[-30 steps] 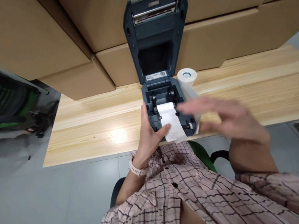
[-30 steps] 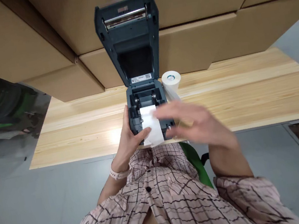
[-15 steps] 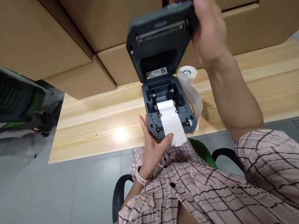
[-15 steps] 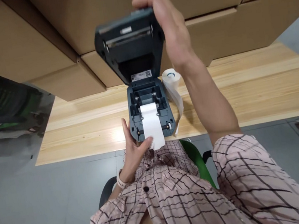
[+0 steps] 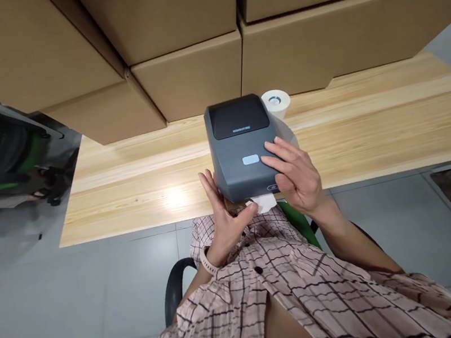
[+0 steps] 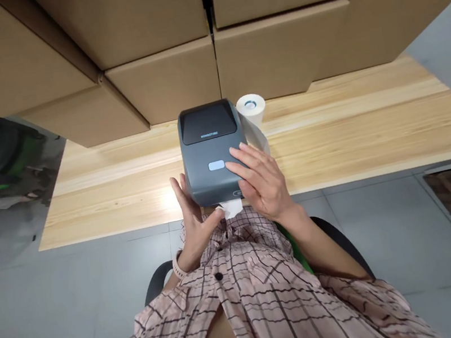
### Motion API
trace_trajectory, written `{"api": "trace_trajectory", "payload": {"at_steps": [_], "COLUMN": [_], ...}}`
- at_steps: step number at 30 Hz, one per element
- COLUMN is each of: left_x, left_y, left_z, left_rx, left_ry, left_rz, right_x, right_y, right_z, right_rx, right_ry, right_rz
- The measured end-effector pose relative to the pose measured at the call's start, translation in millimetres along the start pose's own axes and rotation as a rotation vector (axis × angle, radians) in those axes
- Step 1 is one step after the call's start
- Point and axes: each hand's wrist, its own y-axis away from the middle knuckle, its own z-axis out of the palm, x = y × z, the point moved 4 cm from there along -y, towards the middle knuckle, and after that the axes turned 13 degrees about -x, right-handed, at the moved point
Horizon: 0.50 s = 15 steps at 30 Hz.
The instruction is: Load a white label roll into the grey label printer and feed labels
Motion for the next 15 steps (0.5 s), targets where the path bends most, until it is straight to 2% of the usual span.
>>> {"api": "trace_trajectory", "payload": {"at_steps": [6, 11, 15], "left_x": [16.5, 23.2, 23.3], "left_y": [-21.8, -38.8, -42.3], "left_z": [-11.7, -12.4, -14.5], "left_rx": [0.058, 0.011, 0.010], "left_ry": [-0.048, -0.023, -0.036], "left_rz": [0.040, -0.029, -0.015], "right_x": [-3.4, -5.9, -5.6], "right_y": [8.0, 5.8, 6.3], "right_z": [7.2, 10.0, 15.6], "right_rx": [0.030, 0.095, 0.151], "right_ry": [0.031, -0.020, -0.037], "right_rz": [0.036, -0.002, -0.003]}}
